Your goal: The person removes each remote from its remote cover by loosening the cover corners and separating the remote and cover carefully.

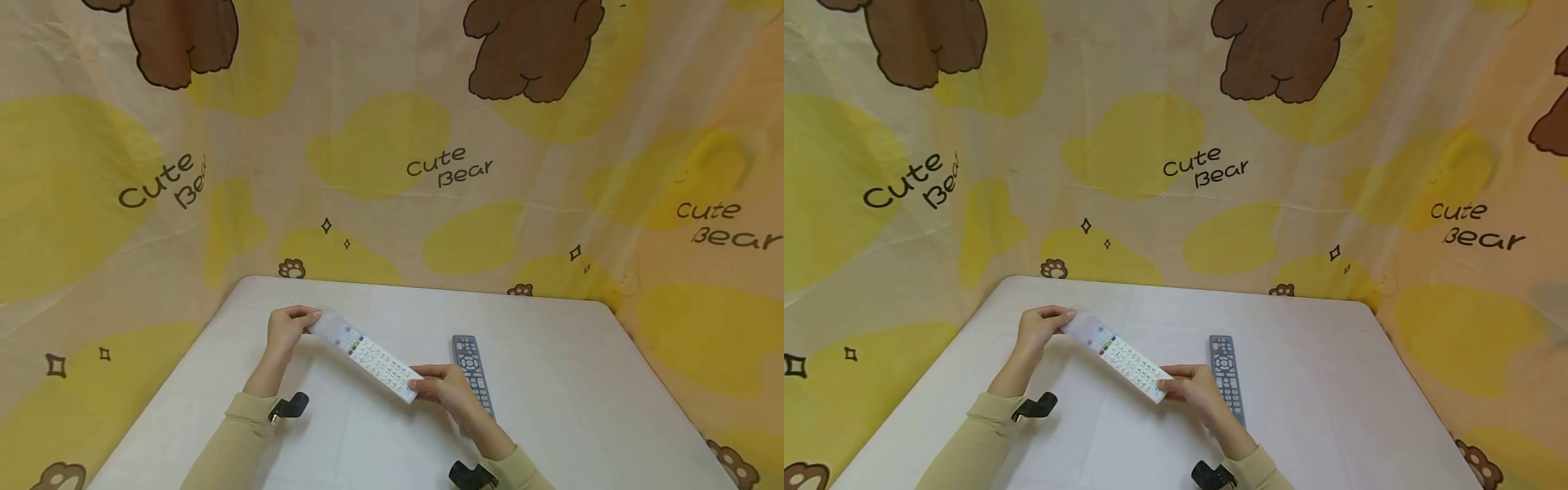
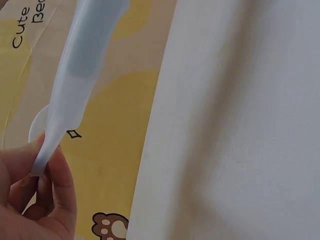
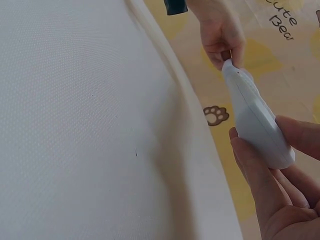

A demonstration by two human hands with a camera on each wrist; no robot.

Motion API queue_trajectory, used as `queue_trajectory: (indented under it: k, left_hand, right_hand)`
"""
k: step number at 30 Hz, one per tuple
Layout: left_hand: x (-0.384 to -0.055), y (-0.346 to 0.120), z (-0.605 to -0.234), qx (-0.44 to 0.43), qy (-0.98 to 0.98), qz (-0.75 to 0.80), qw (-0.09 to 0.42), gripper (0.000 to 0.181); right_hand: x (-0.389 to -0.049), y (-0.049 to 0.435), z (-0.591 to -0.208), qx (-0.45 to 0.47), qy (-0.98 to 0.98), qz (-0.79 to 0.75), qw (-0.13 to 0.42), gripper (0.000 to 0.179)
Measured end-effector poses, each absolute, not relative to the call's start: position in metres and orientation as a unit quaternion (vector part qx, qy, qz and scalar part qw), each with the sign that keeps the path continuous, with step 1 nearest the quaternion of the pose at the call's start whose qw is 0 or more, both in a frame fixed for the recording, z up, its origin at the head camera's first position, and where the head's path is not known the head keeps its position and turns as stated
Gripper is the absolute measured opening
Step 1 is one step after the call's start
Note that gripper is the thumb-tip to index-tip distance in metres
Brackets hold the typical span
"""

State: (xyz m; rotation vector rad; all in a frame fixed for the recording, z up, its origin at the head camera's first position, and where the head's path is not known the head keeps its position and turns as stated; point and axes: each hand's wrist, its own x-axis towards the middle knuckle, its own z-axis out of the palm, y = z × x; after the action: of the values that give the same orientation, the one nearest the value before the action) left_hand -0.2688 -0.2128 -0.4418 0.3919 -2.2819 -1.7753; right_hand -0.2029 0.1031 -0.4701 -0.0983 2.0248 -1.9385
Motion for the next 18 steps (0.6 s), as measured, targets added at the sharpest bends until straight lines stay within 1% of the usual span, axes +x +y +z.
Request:
queue_trajectory:
  k: [18]
  left_hand:
    - [-0.2673, -0.2137, -0.4421, 0.139, -0.775, -0.606, 0.114, 0.024]
  right_hand:
    - [-0.2025, 0.1061, -0.4734, -0.037, 0.703, -0.689, 0.169, 0.046]
